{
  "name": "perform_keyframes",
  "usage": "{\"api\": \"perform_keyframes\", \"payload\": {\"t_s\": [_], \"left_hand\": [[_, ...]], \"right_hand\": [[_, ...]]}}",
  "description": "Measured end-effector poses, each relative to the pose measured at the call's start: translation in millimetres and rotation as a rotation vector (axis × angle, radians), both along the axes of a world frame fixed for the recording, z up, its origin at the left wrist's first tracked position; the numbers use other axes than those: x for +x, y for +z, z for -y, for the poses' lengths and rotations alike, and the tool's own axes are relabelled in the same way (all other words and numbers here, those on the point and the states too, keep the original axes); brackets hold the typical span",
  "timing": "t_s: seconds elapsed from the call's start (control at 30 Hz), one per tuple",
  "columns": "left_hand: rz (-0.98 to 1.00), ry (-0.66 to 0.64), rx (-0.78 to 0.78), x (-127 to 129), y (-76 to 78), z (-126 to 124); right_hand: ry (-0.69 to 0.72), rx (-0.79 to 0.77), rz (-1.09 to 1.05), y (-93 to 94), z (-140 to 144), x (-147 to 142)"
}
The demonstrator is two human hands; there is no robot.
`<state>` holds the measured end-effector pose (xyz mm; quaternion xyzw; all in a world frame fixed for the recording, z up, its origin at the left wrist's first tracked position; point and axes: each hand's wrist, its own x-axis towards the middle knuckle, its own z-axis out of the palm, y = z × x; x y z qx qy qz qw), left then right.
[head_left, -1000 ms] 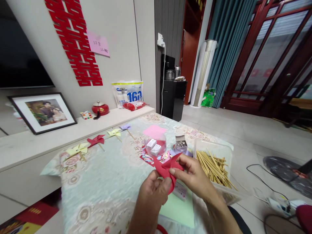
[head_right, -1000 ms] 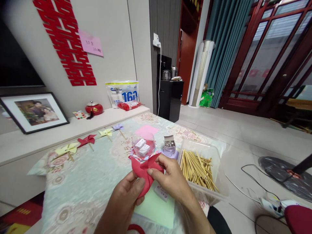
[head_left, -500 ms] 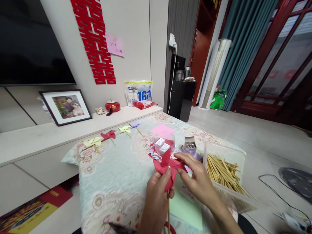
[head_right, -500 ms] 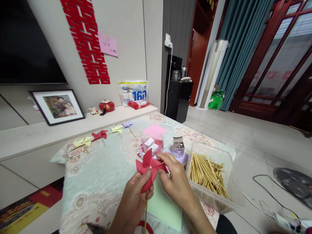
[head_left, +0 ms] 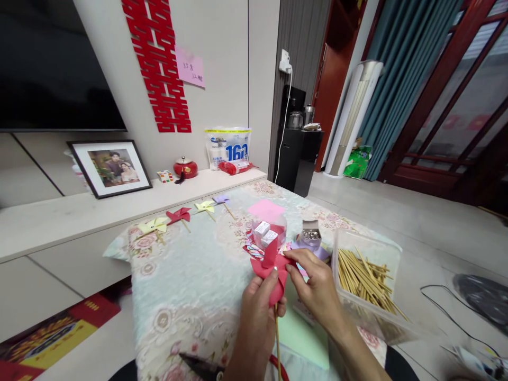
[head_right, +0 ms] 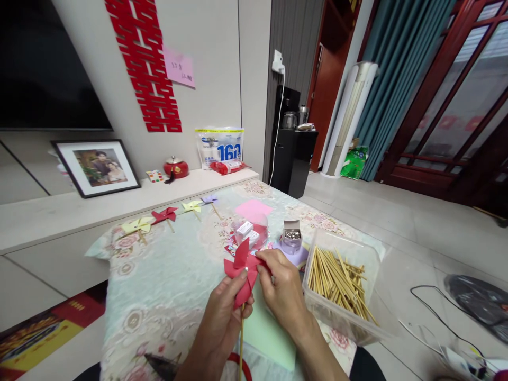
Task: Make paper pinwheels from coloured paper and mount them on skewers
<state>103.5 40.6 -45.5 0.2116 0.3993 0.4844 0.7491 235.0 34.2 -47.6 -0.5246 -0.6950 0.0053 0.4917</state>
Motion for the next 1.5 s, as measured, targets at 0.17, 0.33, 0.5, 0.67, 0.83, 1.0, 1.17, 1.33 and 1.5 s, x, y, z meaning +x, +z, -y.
{"api": "perform_keyframes", "payload": {"t_s": [0.17,0.33,0.5,0.67,0.83,1.0,1.17,1.33,1.5], "left_hand": [[-0.012,0.017,0.032,0,-10.0,-3],[-0.009,0.011,0.052,0,-11.0,-3],[-0.011,0.008,0.044,0,-8.7,-2],[0.007,0.010,0.074,1,-10.9,-3],[0.011,0.006,0.097,3,-14.7,-3],[-0.005,0.011,0.084,3,-16.8,-2],[-0.002,0.022,0.067,3,-11.5,-2],[-0.009,0.024,0.062,4,-7.4,-3],[0.016,0.027,0.043,6,-10.5,-2]], "right_hand": [[0.025,0.008,0.018,-2.1,-2,-1],[0.023,-0.014,0.014,-4.2,-3,-2],[0.039,-0.001,-0.012,-3.9,-3,-2],[0.071,0.026,-0.009,-6.2,-4,-3],[0.032,0.061,0.080,-8.9,-5,-4],[0.009,0.054,0.120,-9.8,-6,-3],[0.004,0.054,0.133,-8.6,-5,-4],[-0.020,0.055,0.128,-8.2,-4,-6],[0.000,0.067,0.141,-11.5,-5,-5]]}}
